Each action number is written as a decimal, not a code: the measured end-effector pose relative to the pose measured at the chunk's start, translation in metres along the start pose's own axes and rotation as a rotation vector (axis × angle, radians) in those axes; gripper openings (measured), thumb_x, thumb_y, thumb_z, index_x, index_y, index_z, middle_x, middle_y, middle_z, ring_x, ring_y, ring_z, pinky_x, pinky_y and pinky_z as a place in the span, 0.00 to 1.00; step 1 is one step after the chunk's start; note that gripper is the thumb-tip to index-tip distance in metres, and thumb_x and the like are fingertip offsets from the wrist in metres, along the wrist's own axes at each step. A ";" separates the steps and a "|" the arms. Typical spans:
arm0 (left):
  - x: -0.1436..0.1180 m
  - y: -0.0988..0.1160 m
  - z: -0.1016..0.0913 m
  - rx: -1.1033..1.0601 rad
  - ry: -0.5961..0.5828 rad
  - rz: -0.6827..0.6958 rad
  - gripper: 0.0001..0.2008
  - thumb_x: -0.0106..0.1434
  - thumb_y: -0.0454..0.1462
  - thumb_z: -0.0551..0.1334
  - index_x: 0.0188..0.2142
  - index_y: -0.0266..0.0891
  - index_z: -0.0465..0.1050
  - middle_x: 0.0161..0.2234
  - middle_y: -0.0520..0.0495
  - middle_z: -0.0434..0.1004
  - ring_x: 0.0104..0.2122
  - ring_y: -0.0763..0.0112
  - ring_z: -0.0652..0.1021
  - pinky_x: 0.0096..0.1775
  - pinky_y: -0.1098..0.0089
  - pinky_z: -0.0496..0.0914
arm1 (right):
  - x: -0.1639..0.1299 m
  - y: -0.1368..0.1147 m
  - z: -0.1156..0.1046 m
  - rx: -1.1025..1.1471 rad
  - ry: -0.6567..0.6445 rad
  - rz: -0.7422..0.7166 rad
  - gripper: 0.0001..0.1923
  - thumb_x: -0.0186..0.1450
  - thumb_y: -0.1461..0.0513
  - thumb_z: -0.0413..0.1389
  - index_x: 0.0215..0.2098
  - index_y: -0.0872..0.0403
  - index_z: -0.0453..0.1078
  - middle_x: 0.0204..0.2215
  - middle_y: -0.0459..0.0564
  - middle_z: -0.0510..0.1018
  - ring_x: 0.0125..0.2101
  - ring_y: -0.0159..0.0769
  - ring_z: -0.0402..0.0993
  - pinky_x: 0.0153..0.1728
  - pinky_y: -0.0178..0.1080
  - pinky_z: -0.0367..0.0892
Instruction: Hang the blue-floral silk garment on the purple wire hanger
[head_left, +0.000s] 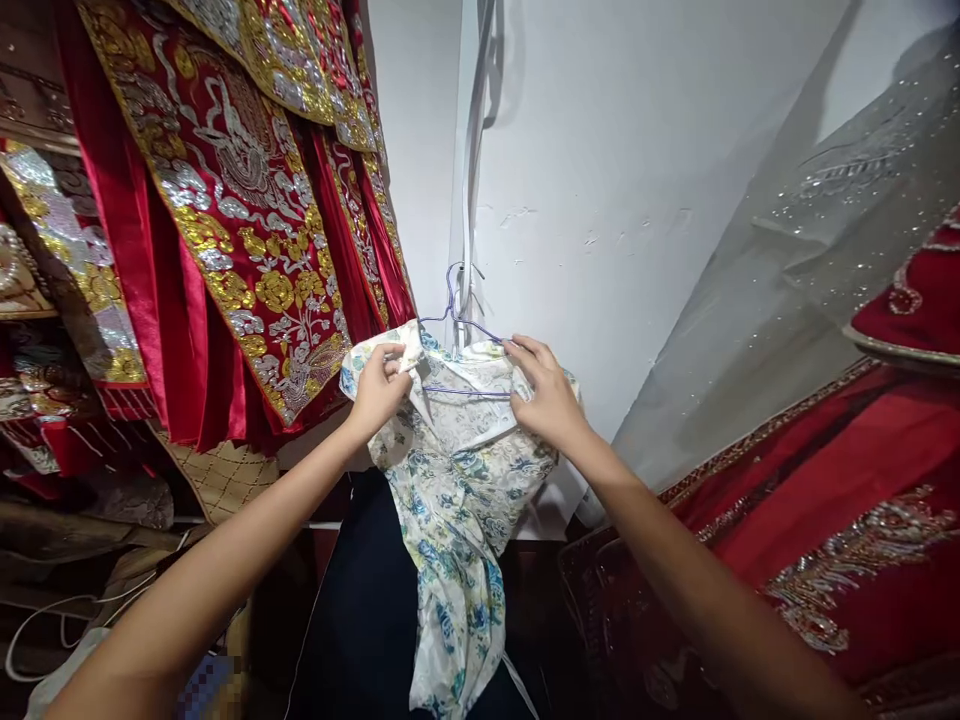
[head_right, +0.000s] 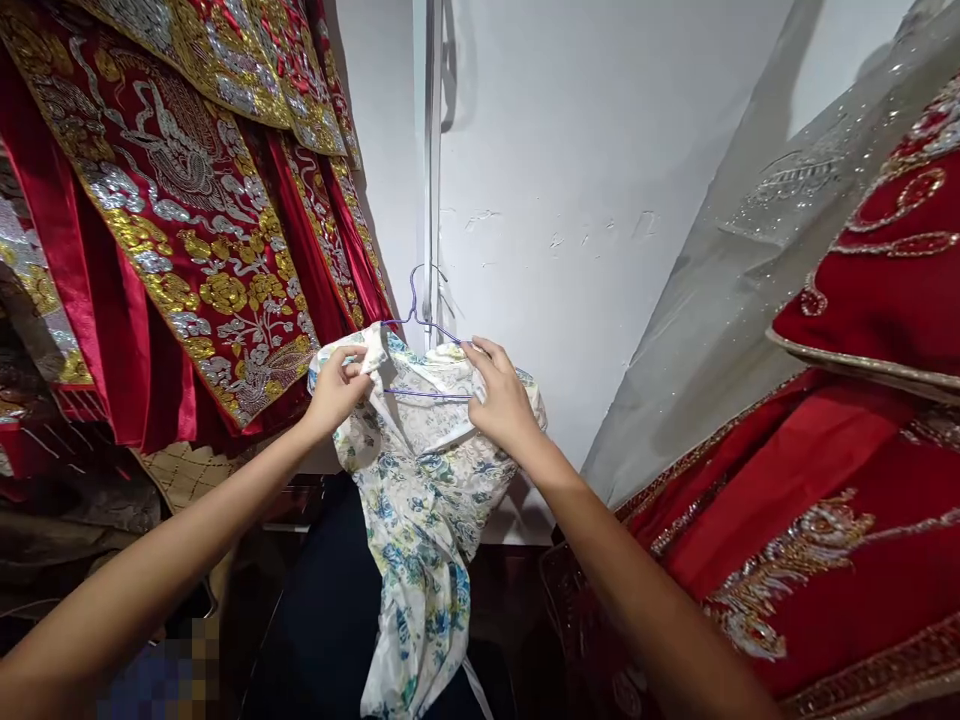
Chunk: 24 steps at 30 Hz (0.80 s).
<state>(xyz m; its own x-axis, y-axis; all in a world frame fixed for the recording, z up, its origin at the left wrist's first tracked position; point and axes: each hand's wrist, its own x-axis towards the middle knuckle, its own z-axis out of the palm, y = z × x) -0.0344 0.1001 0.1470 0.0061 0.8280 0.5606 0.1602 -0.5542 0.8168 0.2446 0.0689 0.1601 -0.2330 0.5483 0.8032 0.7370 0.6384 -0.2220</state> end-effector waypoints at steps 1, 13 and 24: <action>0.001 -0.004 0.003 -0.083 0.025 -0.045 0.16 0.57 0.31 0.60 0.47 0.40 0.68 0.20 0.59 0.61 0.18 0.76 0.63 0.24 0.76 0.58 | 0.002 0.003 0.002 0.052 0.047 0.037 0.37 0.53 0.71 0.52 0.62 0.51 0.68 0.60 0.56 0.68 0.57 0.47 0.68 0.56 0.49 0.67; -0.017 -0.003 0.022 -0.097 -0.079 0.019 0.06 0.67 0.39 0.59 0.39 0.39 0.71 0.30 0.51 0.71 0.28 0.71 0.70 0.31 0.74 0.65 | 0.047 0.001 0.069 0.698 0.132 0.577 0.13 0.56 0.62 0.58 0.41 0.53 0.68 0.31 0.46 0.74 0.24 0.32 0.73 0.27 0.37 0.72; -0.033 -0.010 0.022 -0.022 0.005 0.011 0.19 0.72 0.47 0.53 0.28 0.39 0.63 0.25 0.51 0.68 0.27 0.71 0.69 0.31 0.71 0.64 | -0.041 -0.049 0.105 0.673 0.542 0.640 0.13 0.66 0.51 0.56 0.40 0.51 0.63 0.34 0.47 0.69 0.34 0.35 0.70 0.36 0.37 0.69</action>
<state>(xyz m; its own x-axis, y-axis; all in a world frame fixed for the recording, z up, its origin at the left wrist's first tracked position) -0.0142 0.0799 0.1172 0.0028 0.8212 0.5706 0.1384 -0.5654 0.8131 0.1514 0.0717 0.0803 0.5064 0.6794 0.5310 0.0832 0.5745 -0.8143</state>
